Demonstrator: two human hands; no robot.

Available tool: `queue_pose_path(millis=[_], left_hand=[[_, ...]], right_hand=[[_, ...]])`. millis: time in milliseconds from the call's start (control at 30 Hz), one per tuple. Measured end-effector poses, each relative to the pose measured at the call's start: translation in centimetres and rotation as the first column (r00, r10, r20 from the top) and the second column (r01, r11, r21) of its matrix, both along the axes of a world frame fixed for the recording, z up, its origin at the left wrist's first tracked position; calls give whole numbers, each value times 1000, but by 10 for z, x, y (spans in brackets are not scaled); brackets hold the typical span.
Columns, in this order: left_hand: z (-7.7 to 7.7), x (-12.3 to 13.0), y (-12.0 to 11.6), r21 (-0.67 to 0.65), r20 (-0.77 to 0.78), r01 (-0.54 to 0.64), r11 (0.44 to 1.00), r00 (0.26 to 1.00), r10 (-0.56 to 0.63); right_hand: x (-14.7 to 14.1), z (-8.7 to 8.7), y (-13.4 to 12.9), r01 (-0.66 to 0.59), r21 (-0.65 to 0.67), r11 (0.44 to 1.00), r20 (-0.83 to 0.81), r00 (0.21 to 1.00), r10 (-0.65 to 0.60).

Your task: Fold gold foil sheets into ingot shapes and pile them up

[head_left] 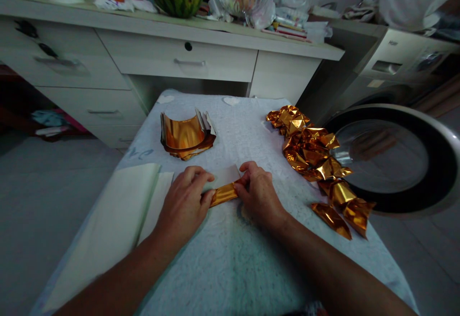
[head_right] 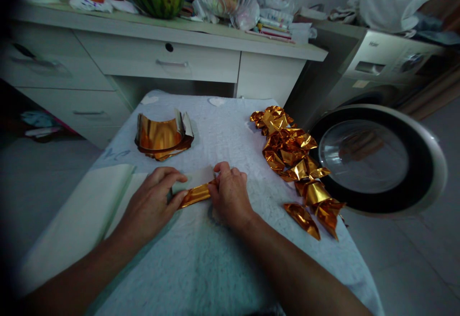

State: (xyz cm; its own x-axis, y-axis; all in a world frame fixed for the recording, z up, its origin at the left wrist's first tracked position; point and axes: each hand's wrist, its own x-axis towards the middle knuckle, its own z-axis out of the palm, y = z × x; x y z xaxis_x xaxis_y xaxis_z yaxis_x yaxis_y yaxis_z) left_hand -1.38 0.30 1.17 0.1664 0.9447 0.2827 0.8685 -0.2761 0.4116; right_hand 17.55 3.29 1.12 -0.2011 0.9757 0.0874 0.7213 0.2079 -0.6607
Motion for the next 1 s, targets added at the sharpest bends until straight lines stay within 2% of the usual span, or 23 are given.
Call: queue_pose_path(millis=[133, 233, 300, 400, 667, 1000], left_hand=[[1, -1, 0, 122, -116, 26, 992, 993, -12], [1, 2, -3, 116, -87, 177, 977, 982, -167], [1, 6, -6, 98, -58, 307, 947, 951, -303], [-1, 13, -11, 91, -97, 419, 903, 907, -411], [-14, 19, -20, 76, -316, 430, 900, 866, -388], [-13, 22, -25, 32, -357, 381, 924, 868, -345]], right_hand=[[-1, -1, 0, -6, 17, 1000, 33, 999, 5], [-2, -1, -1, 1, 20, 1000, 51, 999, -2], [-2, 0, -2, 3, 13, 1000, 61, 998, -3], [-2, 1, -2, 10, 18, 1000, 80, 997, -11], [1, -2, 1, 51, 58, 997, 155, 986, -60], [1, 0, -2, 46, 42, 998, 199, 979, -53]])
